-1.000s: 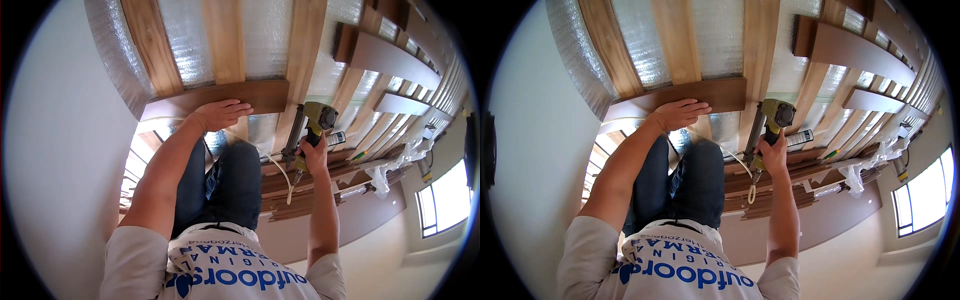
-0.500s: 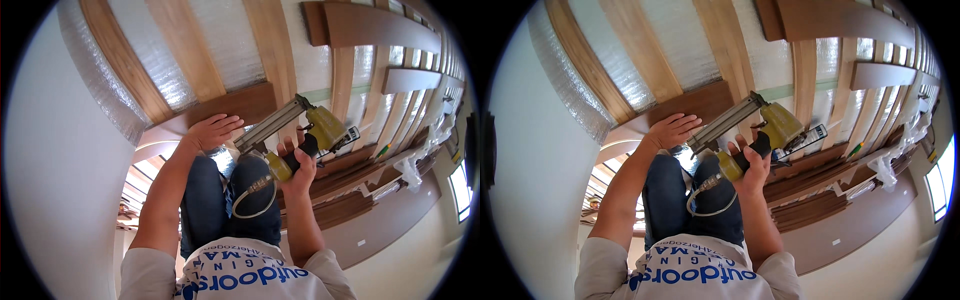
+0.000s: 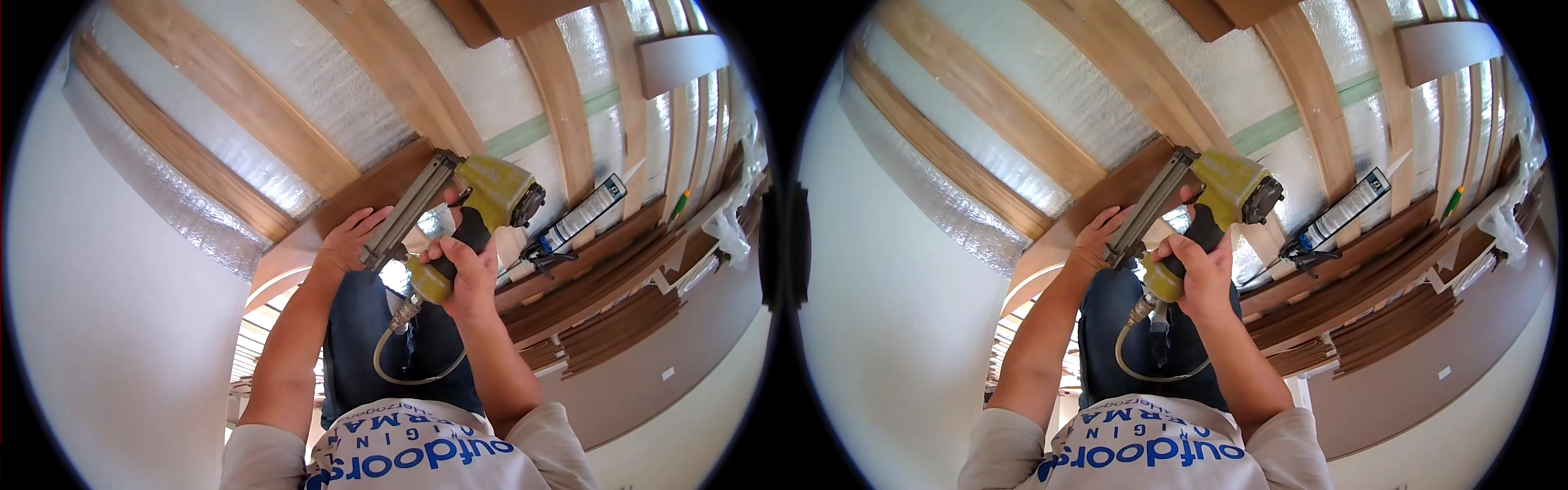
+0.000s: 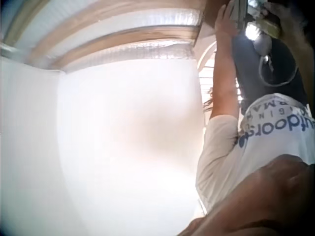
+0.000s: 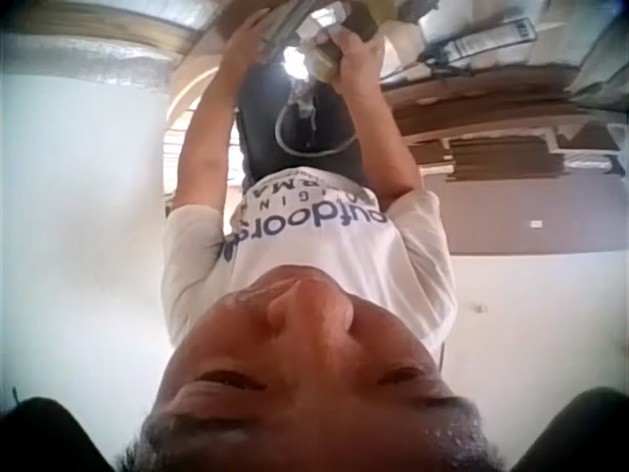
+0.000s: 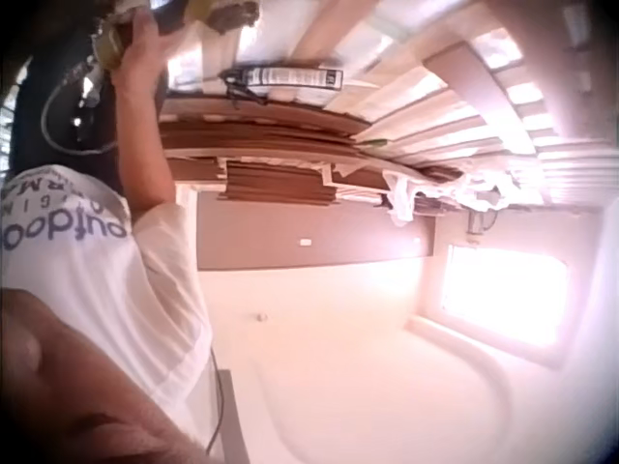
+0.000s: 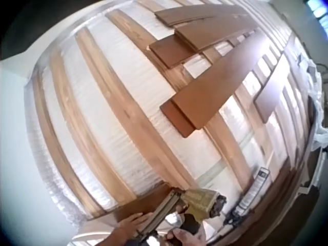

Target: The person applies adhesive from a tube to a floor board, positions it on the floor, and uses a nail gun to secure it.

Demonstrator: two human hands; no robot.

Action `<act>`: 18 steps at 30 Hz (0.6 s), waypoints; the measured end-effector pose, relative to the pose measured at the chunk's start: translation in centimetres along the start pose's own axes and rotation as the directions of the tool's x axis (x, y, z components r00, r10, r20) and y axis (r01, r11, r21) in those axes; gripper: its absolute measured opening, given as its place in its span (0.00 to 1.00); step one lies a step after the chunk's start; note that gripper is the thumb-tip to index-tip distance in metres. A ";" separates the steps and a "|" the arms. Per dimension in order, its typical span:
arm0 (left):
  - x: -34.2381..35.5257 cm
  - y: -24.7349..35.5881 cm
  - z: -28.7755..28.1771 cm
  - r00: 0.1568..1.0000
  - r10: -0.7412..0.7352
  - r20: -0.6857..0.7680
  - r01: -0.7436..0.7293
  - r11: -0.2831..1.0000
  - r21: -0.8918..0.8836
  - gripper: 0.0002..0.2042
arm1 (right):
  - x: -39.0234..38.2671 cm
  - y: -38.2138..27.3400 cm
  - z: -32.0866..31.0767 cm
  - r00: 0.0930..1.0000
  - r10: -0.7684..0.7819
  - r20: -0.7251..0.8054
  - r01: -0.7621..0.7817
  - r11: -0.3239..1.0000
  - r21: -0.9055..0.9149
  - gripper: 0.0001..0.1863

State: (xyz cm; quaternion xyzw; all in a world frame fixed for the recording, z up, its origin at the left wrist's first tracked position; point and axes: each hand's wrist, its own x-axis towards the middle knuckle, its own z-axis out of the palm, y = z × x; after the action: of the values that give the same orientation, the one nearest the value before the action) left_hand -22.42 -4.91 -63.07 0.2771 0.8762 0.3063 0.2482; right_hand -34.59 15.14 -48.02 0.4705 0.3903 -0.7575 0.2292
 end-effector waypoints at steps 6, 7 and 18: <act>0.6 0.3 0.3 0.999 0.045 0.029 -0.049 0.986 0.159 0.28 | 0.4 -2.6 1.2 0.994 0.081 -0.073 -0.088 0.990 -0.105 0.19; 0.8 0.4 0.2 0.998 0.037 0.046 -0.046 0.978 0.203 0.28 | 0.3 -2.6 1.0 0.991 0.077 -0.106 -0.090 0.988 -0.122 0.19; 1.4 0.9 -0.2 0.990 0.042 -0.134 -0.016 0.981 0.194 0.12 | -0.6 -2.3 -2.5 0.986 0.125 -0.110 -0.136 0.985 -0.105 0.24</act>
State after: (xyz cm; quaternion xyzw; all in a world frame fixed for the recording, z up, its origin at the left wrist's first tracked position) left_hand -23.23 -3.52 -62.72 0.2907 0.9126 0.2423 0.1548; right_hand -34.64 18.55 -47.22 0.5200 0.4119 -0.6923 0.2840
